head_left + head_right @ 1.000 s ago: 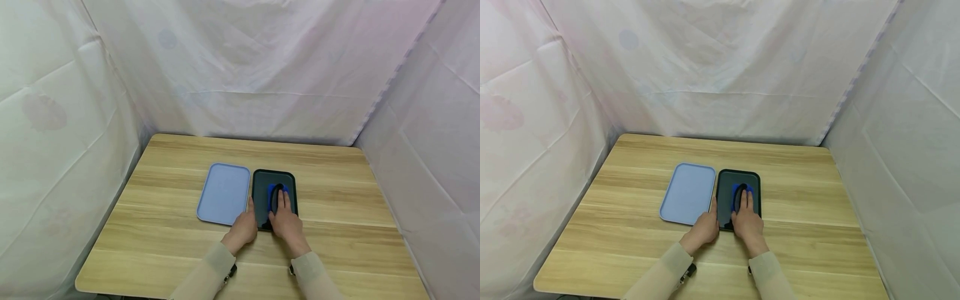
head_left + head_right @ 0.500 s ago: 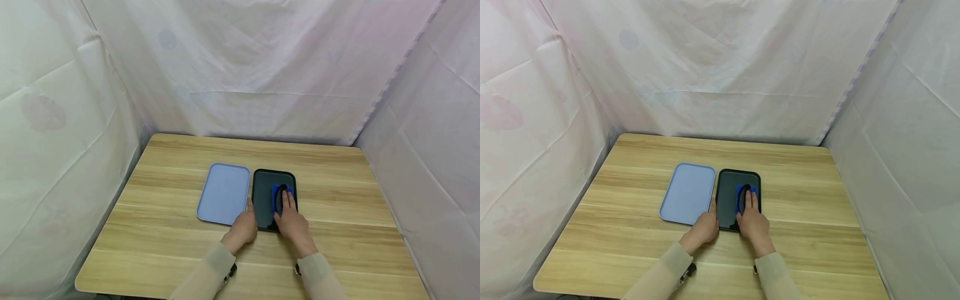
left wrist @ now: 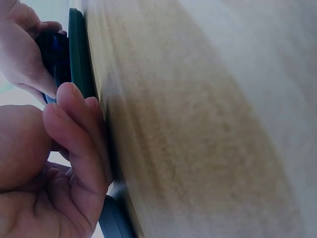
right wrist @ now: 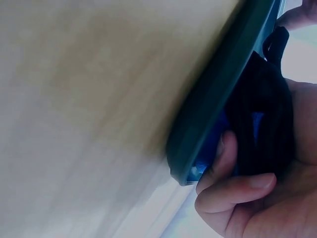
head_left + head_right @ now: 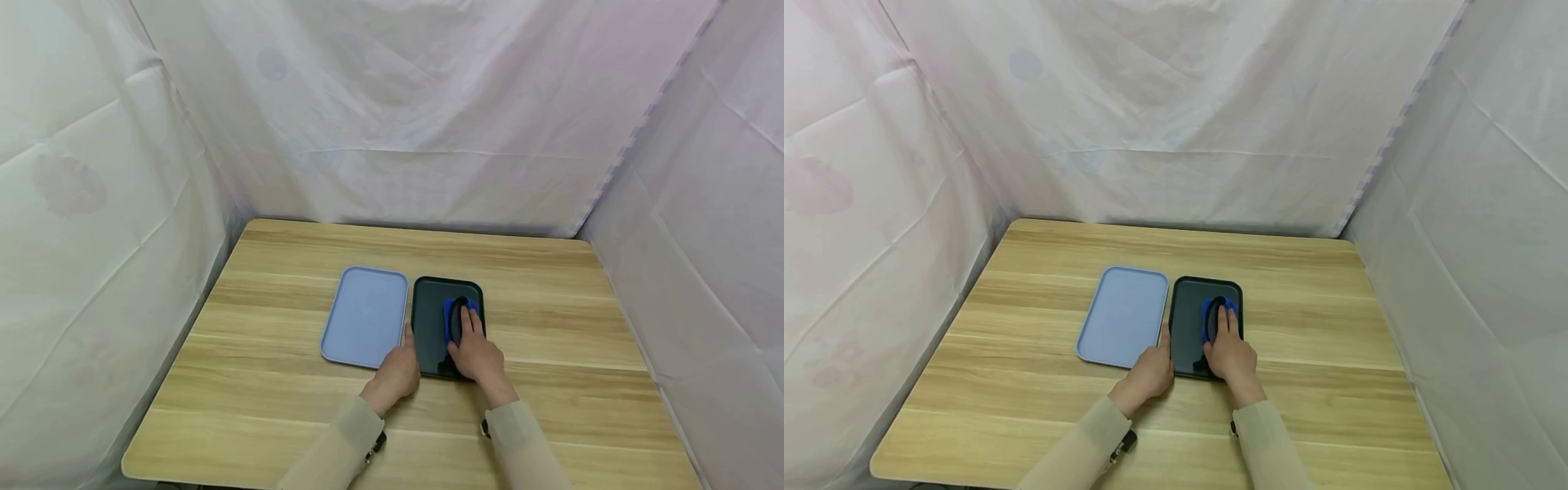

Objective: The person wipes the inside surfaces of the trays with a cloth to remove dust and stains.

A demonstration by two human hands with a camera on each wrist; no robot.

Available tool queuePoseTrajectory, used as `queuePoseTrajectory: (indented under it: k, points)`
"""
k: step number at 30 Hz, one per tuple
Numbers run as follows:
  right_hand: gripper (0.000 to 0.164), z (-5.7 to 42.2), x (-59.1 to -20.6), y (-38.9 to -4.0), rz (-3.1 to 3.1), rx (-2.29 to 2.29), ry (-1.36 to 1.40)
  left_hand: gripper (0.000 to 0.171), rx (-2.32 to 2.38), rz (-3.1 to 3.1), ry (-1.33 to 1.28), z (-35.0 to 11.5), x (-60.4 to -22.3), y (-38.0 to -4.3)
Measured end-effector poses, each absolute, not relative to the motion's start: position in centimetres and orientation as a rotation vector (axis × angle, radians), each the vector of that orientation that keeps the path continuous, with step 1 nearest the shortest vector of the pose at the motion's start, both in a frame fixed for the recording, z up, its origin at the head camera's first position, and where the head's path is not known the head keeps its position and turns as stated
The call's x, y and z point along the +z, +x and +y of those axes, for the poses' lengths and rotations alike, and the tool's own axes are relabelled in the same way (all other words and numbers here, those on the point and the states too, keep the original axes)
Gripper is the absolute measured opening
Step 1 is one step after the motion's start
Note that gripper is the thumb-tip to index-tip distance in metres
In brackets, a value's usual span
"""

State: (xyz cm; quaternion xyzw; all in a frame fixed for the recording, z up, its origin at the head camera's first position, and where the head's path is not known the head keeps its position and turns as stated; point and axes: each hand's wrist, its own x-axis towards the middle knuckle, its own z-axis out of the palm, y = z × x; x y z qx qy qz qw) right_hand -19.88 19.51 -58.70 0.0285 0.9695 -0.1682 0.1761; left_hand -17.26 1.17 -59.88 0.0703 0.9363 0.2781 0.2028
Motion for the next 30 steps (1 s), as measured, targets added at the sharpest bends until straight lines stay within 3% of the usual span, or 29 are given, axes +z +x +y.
queuePoseTrajectory:
  k: [30]
  points:
    - [0.088, 20.1, -58.5, -24.7, 2.692, -0.511, 0.088, 0.092, 0.794, 2.596, 0.200, 1.0, -60.0, -17.2]
